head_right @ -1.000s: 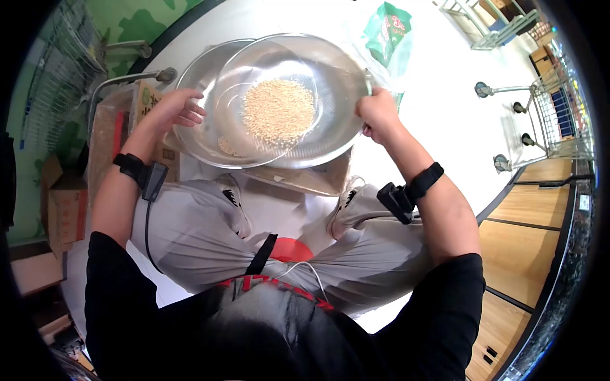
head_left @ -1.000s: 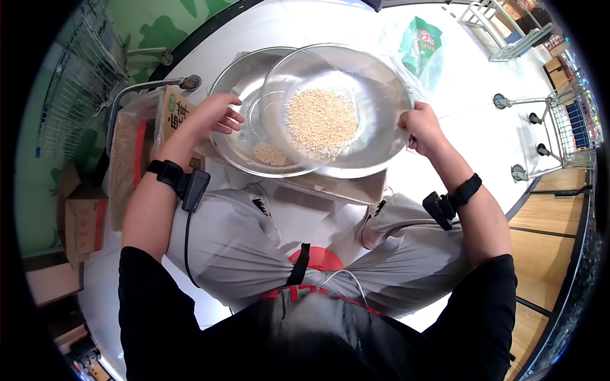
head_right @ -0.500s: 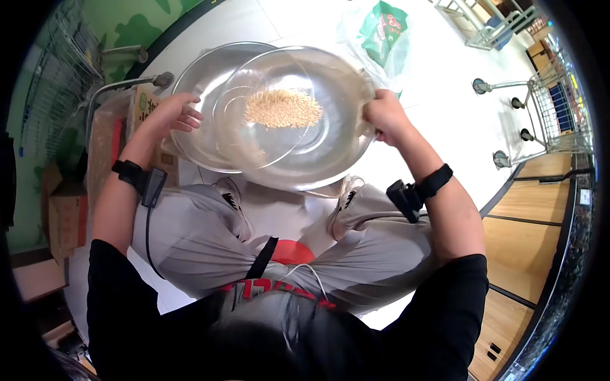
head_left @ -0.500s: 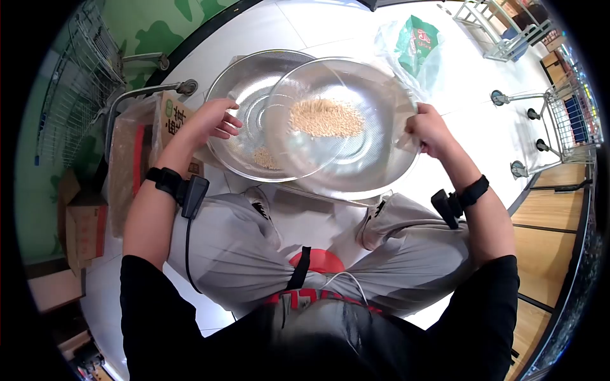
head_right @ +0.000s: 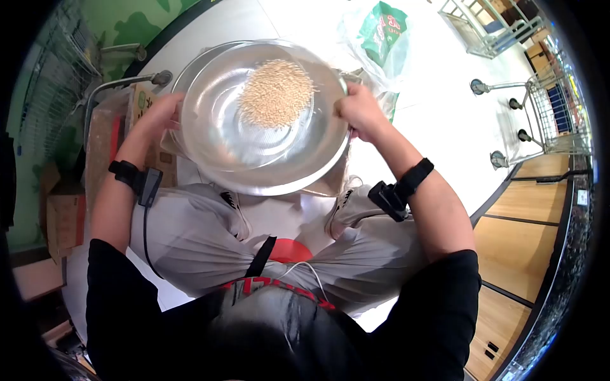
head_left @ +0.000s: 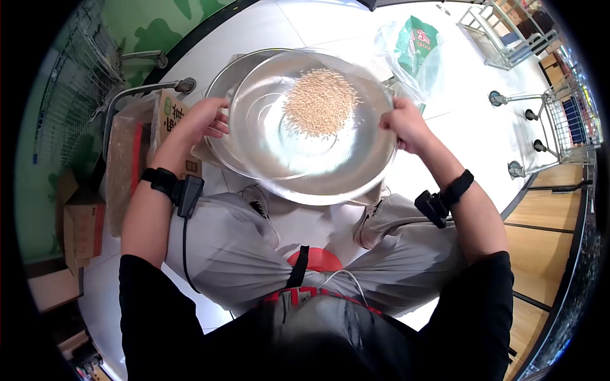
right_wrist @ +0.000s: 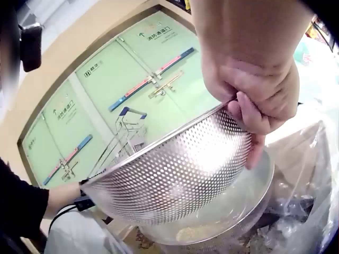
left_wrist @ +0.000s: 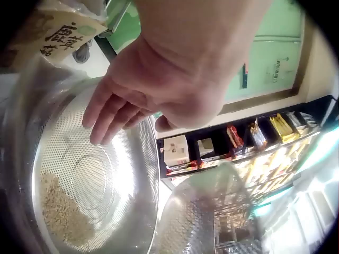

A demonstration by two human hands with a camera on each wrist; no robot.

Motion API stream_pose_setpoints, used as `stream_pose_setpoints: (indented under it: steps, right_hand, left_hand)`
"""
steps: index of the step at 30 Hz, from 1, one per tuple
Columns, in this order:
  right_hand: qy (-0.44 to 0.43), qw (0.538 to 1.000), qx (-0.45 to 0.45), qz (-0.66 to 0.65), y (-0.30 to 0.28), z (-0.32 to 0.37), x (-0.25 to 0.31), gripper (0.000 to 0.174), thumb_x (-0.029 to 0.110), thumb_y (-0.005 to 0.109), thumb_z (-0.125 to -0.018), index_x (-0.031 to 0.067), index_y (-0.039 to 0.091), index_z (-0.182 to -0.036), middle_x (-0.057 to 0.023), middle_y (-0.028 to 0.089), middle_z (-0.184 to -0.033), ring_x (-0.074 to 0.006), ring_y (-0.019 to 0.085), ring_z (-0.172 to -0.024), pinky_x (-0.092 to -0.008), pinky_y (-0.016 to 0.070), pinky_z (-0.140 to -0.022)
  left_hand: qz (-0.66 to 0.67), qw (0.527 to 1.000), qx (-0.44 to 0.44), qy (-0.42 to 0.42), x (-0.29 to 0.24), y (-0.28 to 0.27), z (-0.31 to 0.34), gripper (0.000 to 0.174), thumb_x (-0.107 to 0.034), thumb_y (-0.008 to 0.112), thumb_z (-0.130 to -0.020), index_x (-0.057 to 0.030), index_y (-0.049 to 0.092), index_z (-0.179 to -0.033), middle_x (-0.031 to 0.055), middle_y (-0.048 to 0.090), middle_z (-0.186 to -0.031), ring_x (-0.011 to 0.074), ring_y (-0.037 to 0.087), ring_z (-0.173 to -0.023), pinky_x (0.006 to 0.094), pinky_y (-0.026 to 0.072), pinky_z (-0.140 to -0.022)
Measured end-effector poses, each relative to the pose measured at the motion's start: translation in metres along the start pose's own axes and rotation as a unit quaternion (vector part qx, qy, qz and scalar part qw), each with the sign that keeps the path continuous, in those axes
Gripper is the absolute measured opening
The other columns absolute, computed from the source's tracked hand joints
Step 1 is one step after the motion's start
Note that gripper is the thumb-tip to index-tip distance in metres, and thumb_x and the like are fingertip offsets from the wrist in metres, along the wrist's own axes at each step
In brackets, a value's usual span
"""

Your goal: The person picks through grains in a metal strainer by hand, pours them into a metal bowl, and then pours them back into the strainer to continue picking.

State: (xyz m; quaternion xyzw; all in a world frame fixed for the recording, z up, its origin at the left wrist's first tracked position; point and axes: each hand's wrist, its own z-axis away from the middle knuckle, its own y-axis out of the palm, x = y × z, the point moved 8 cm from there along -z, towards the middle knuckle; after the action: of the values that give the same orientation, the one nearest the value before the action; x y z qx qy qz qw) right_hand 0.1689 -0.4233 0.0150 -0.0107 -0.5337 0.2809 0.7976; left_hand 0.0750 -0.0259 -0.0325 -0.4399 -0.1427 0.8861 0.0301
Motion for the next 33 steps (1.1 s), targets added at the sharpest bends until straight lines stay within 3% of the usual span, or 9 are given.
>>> stream_pose_setpoints:
  steps: [5, 8, 9, 14, 17, 19, 24, 29, 33]
  right_hand:
    - [0.013, 1.000, -0.025, 0.003, -0.051, -0.004, -0.021, 0.032, -0.005, 0.048, -0.075, -0.0054, 0.061, -0.104, -0.0099, 0.058, -0.066, -0.0156, 0.048, -0.038, -0.0307, 0.0337, -0.030]
    - [0.010, 0.998, -0.055, -0.005, -0.019, -0.003, -0.008, 0.025, -0.006, 0.049, -0.074, -0.0043, 0.058, -0.098, -0.0086, 0.054, -0.064, -0.0159, 0.044, -0.037, -0.0316, 0.0314, -0.030]
    - [0.003, 1.000, 0.014, -0.022, -0.003, -0.001, -0.005, 0.025, -0.005, 0.049, -0.075, -0.0042, 0.056, -0.099, -0.0081, 0.053, -0.064, -0.0160, 0.043, -0.036, -0.0317, 0.0302, -0.030]
    - [0.025, 0.998, -0.036, -0.055, -0.046, -0.002, -0.019, 0.027, -0.006, 0.049, -0.075, -0.0045, 0.057, -0.100, -0.0082, 0.054, -0.064, -0.0158, 0.047, -0.039, -0.0319, 0.0335, -0.030]
    - [0.000, 0.998, -0.051, -0.027, -0.018, -0.006, -0.005, 0.027, -0.005, 0.049, -0.074, -0.0046, 0.057, -0.100, -0.0081, 0.054, -0.064, -0.0164, 0.047, -0.039, -0.0321, 0.0338, -0.031]
    - [-0.004, 1.000, 0.026, 0.001, 0.012, 0.004, -0.001, 0.027, -0.004, 0.050, -0.074, -0.0051, 0.059, -0.100, -0.0083, 0.053, -0.062, -0.0166, 0.046, -0.038, -0.0333, 0.0335, -0.031]
    - [-0.001, 0.999, -0.029, -0.014, -0.032, 0.004, -0.002, 0.032, -0.004, 0.049, -0.075, -0.0071, 0.060, -0.105, -0.0082, 0.054, -0.061, -0.0161, 0.045, -0.036, -0.0318, 0.0349, -0.031]
    - [-0.031, 0.999, 0.009, 0.025, 0.006, 0.003, 0.009, 0.030, -0.002, 0.051, -0.075, -0.0074, 0.058, -0.104, -0.0083, 0.055, -0.062, -0.0166, 0.048, -0.040, -0.0325, 0.0359, -0.033]
    - [-0.002, 0.999, -0.035, -0.014, -0.038, 0.002, 0.001, 0.028, -0.003, 0.047, -0.076, -0.0035, 0.057, -0.102, -0.0072, 0.054, -0.065, -0.0139, 0.048, -0.039, -0.0289, 0.0326, -0.029]
  left_hand:
    - [0.016, 1.000, -0.019, 0.007, -0.003, -0.003, 0.015, 0.049, -0.036, 0.049, -0.092, -0.0015, 0.053, -0.126, 0.0130, 0.068, -0.092, 0.0169, 0.067, -0.068, 0.0277, 0.0518, -0.057]
    - [-0.001, 1.000, -0.029, -0.010, -0.002, -0.005, 0.008, 0.050, -0.032, 0.048, -0.092, 0.0010, 0.049, -0.129, 0.0138, 0.068, -0.090, 0.0180, 0.067, -0.069, 0.0280, 0.0537, -0.057]
    - [-0.006, 1.000, -0.030, -0.005, -0.006, -0.002, 0.009, 0.050, -0.032, 0.048, -0.092, 0.0010, 0.049, -0.129, 0.0138, 0.068, -0.090, 0.0180, 0.067, -0.069, 0.0280, 0.0537, -0.057]
    - [0.039, 0.999, 0.014, -0.012, -0.008, 0.002, 0.018, 0.049, -0.033, 0.048, -0.093, 0.0003, 0.049, -0.129, 0.0158, 0.067, -0.094, 0.0204, 0.067, -0.069, 0.0295, 0.0562, -0.057]
    - [0.034, 0.999, 0.024, -0.011, 0.005, 0.002, 0.000, 0.049, -0.034, 0.047, -0.093, 0.0006, 0.049, -0.128, 0.0166, 0.067, -0.095, 0.0213, 0.067, -0.069, 0.0290, 0.0562, -0.056]
    - [0.025, 1.000, 0.016, -0.010, 0.002, -0.001, -0.001, 0.049, -0.034, 0.047, -0.093, 0.0009, 0.049, -0.128, 0.0170, 0.067, -0.095, 0.0218, 0.067, -0.069, 0.0288, 0.0560, -0.055]
    - [0.040, 0.999, 0.004, -0.012, -0.005, -0.003, 0.013, 0.049, -0.034, 0.046, -0.094, 0.0009, 0.049, -0.128, 0.0171, 0.066, -0.094, 0.0230, 0.068, -0.068, 0.0294, 0.0557, -0.055]
    - [0.032, 0.999, 0.002, -0.026, 0.011, -0.006, -0.002, 0.051, -0.035, 0.047, -0.094, 0.0017, 0.047, -0.129, 0.0170, 0.067, -0.093, 0.0222, 0.068, -0.068, 0.0293, 0.0549, -0.056]
    - [0.031, 0.999, 0.014, -0.023, 0.003, -0.004, 0.011, 0.046, -0.038, 0.048, -0.095, -0.0028, 0.052, -0.125, 0.0165, 0.067, -0.097, 0.0217, 0.068, -0.073, 0.0289, 0.0538, -0.060]
